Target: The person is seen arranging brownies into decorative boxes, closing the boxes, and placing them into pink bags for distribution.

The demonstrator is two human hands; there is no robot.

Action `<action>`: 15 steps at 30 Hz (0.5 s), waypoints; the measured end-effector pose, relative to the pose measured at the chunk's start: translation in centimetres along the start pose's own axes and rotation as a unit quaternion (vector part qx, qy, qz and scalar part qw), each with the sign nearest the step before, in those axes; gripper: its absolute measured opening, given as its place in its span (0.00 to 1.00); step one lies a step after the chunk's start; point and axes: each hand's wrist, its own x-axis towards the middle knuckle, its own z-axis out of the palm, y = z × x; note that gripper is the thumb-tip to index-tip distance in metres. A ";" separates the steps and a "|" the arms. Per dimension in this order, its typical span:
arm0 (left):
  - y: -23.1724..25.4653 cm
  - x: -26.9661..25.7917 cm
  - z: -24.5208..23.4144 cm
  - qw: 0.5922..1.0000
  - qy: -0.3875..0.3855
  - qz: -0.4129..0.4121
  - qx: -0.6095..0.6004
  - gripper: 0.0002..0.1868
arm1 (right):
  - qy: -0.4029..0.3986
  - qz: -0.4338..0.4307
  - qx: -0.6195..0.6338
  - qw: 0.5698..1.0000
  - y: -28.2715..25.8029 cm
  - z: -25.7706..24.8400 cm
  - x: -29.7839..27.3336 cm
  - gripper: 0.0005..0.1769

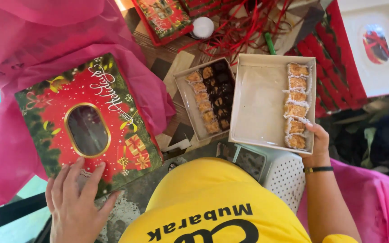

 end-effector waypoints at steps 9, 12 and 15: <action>-1.1 -0.1 1.1 0.997 0.005 0.024 0.068 0.42 | 0.115 -0.007 0.020 0.993 5.7 -5.6 2.2 0.34; -1.1 0.1 -0.1 0.997 0.028 0.043 0.057 0.37 | 0.110 -0.004 0.018 0.994 6.3 -5.5 3.7 0.38; -1.2 0.7 -1.6 0.996 0.039 0.064 0.042 0.34 | 0.125 -0.010 -0.063 0.990 6.0 -4.5 5.4 0.38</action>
